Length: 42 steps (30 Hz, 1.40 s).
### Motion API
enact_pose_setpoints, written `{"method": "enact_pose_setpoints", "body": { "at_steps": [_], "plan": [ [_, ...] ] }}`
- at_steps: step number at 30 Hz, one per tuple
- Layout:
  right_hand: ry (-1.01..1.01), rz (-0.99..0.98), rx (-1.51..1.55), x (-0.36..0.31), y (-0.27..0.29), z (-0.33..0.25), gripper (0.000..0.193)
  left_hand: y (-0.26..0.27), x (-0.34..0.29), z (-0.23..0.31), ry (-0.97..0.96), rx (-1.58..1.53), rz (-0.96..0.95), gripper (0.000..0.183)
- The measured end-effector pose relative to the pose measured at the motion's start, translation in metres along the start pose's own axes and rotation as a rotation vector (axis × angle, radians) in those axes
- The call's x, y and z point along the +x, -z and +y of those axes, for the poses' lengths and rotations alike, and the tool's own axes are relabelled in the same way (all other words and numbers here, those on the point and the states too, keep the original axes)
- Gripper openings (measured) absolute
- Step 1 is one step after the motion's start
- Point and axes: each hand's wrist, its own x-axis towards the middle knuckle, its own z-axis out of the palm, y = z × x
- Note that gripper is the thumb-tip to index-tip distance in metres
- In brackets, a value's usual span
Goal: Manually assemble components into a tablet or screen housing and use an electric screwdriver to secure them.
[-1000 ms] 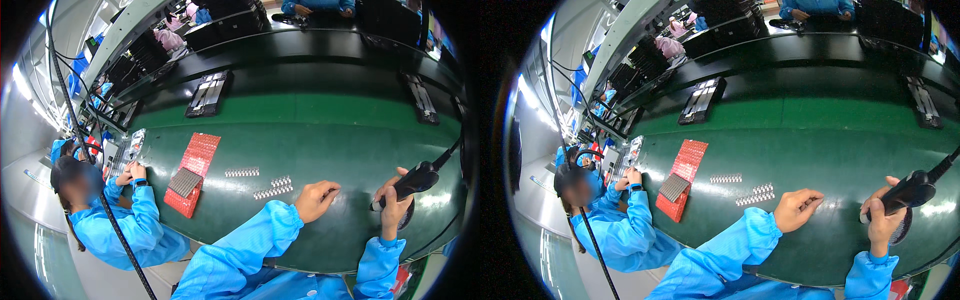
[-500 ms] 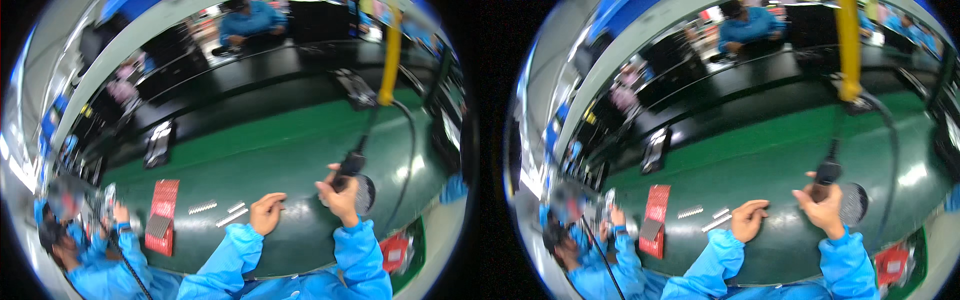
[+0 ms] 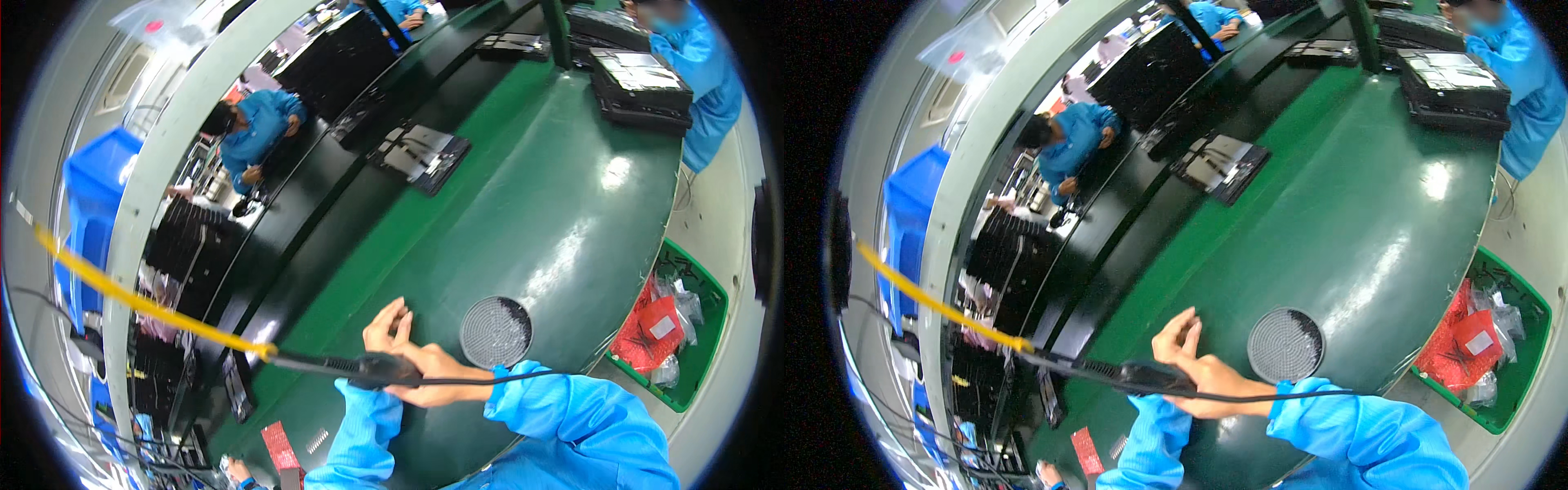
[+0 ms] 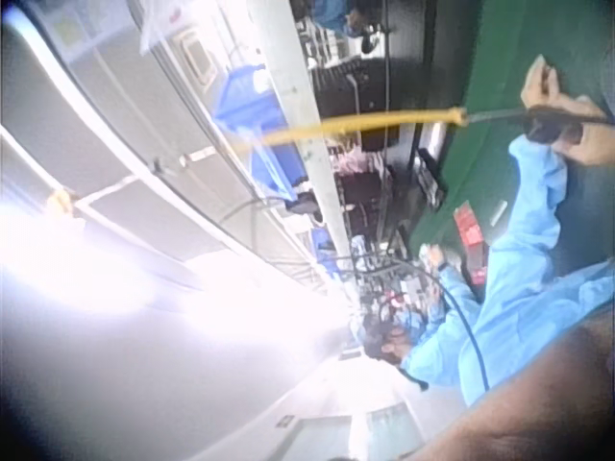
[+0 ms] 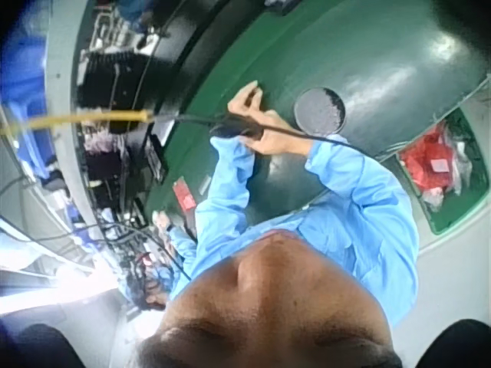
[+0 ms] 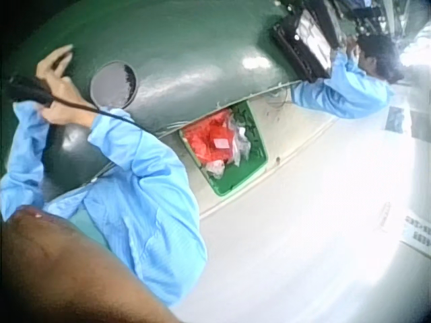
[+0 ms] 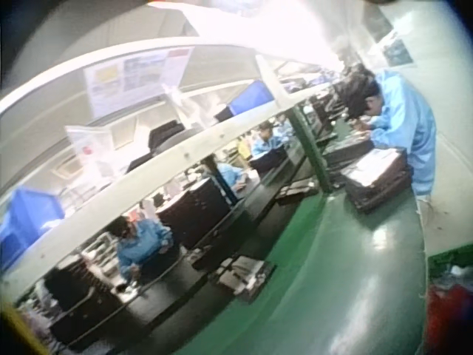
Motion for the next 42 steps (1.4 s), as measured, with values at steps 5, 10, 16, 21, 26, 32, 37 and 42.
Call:
{"method": "enact_pose_setpoints", "body": {
  "at_steps": [5, 10, 16, 21, 26, 32, 37, 42],
  "plan": [
    [-0.007, -0.063, 0.056, -0.002, 0.005, 0.002, 0.042, -0.054, 0.1, 0.042, -0.434, 0.197, -0.03, 0.061],
    [-0.044, -0.175, 0.105, 0.002, 0.007, 0.009, 0.047, -0.087, 0.202, 0.028, -0.588, 0.342, 0.038, 0.086],
    [-0.149, -0.147, 0.147, 0.003, 0.016, 0.006, 0.052, -0.069, 0.257, 0.044, -0.479, 0.751, -0.073, 0.089],
    [-0.022, -0.138, 0.093, 0.002, 0.01, 0.016, 0.052, -0.079, 0.251, 0.039, -0.706, 0.895, 0.05, 0.068],
    [-0.005, -0.04, -0.01, 0.002, 0.006, 0.006, 0.053, -0.036, 0.207, 0.017, -0.631, 0.768, 0.145, 0.061],
    [-0.036, -0.004, -0.096, 0.0, 0.002, -0.005, 0.05, 0.029, 0.053, -0.016, -0.685, 0.671, 0.072, 0.056],
    [-0.051, 0.054, -0.002, 0.006, 0.017, -0.023, 0.039, 0.044, -0.067, -0.036, -0.597, 0.579, 0.056, 0.059],
    [-0.022, 0.343, 0.037, 0.023, 0.054, -0.045, 0.033, 0.052, -0.153, 0.0, -0.506, 0.495, -0.025, 0.057]
  ]
}}
